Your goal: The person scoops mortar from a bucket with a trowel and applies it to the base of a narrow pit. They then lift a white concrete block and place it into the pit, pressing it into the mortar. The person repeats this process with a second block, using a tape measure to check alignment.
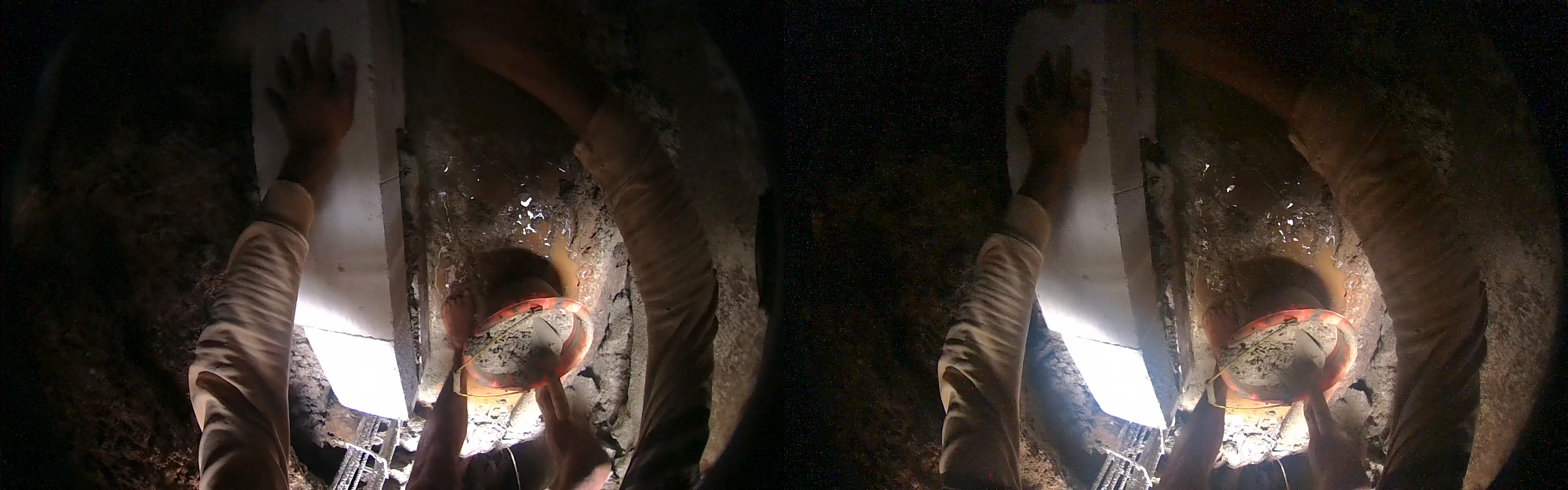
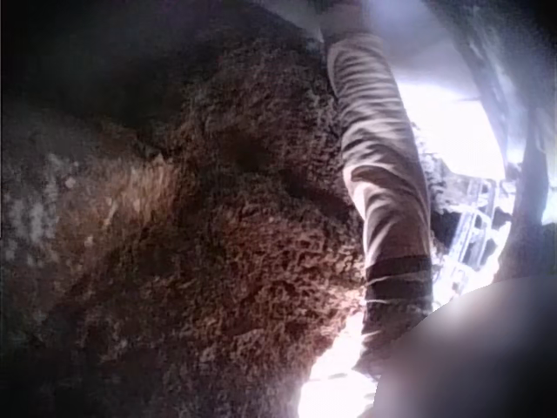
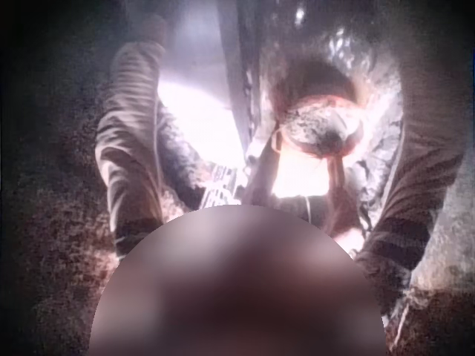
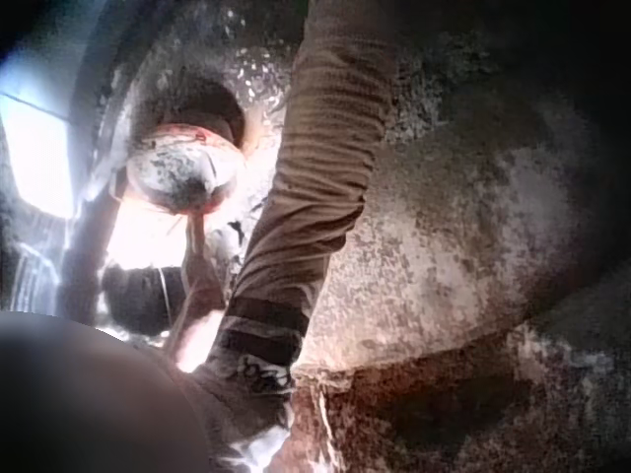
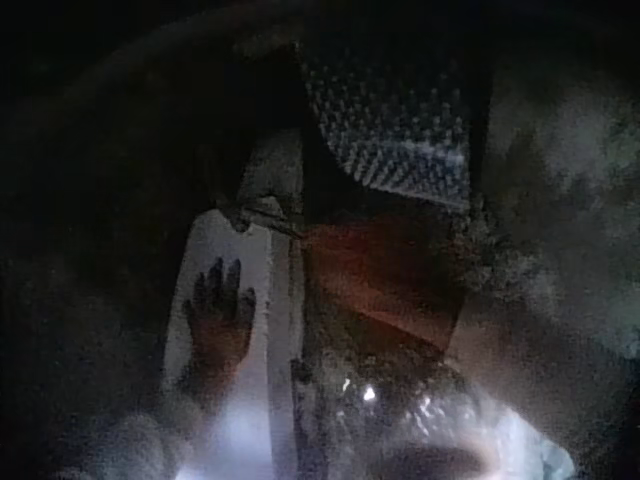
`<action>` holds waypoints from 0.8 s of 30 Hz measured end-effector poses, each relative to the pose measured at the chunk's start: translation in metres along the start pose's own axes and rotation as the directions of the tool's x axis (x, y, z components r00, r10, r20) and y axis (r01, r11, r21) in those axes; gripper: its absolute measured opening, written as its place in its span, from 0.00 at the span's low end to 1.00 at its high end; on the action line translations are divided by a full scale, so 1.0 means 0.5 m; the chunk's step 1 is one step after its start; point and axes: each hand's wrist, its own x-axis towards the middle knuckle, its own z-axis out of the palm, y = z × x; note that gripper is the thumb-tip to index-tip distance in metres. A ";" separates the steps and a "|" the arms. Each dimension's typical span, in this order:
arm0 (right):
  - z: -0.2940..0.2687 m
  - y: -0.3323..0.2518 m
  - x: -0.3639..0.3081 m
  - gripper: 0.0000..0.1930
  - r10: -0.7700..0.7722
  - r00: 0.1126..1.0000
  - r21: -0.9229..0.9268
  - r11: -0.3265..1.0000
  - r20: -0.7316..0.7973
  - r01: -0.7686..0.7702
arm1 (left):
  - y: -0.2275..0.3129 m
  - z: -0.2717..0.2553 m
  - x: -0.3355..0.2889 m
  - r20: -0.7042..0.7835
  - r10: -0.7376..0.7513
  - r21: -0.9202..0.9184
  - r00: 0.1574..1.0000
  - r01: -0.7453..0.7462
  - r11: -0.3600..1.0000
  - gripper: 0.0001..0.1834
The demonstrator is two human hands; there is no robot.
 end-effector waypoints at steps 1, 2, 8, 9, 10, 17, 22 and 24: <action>0.018 -0.009 0.011 0.24 -0.002 1.000 0.010 1.000 0.007 0.002 | -0.009 -0.006 -0.001 0.006 0.006 0.021 1.000 -0.007 1.000 0.34; 0.027 -0.013 0.019 0.24 0.000 1.000 -0.001 1.000 0.018 0.000 | -0.010 -0.005 -0.007 0.013 0.010 0.024 1.000 -0.010 1.000 0.34; 0.056 -0.023 0.042 0.23 0.005 0.999 -0.001 1.000 0.037 -0.005 | -0.016 0.001 0.002 -0.005 -0.002 0.039 1.000 0.003 0.999 0.34; 0.060 -0.021 0.040 0.23 0.007 0.999 0.010 1.000 0.033 -0.007 | -0.016 -0.006 0.001 0.021 0.006 0.117 1.000 -0.008 0.993 0.33; 0.068 -0.021 0.032 0.23 0.014 0.999 0.028 1.000 0.034 -0.015 | -0.014 -0.013 -0.003 0.047 0.013 0.196 0.999 -0.022 0.980 0.32; -0.005 -0.007 -0.074 0.21 0.073 0.995 0.132 0.989 -0.065 -0.064 | -0.001 0.012 0.018 0.039 0.085 0.200 0.996 -0.091 0.975 0.30; -0.052 -0.040 -0.289 0.20 0.231 0.962 0.339 0.925 -0.147 -0.171 | -0.075 0.013 -0.019 0.181 0.202 0.229 0.962 -0.241 0.943 0.43; -0.054 -0.074 -0.384 0.20 0.325 0.933 0.448 0.864 -0.152 -0.228 | -0.127 -0.036 -0.046 0.148 0.121 -0.030 0.982 -0.118 0.993 0.47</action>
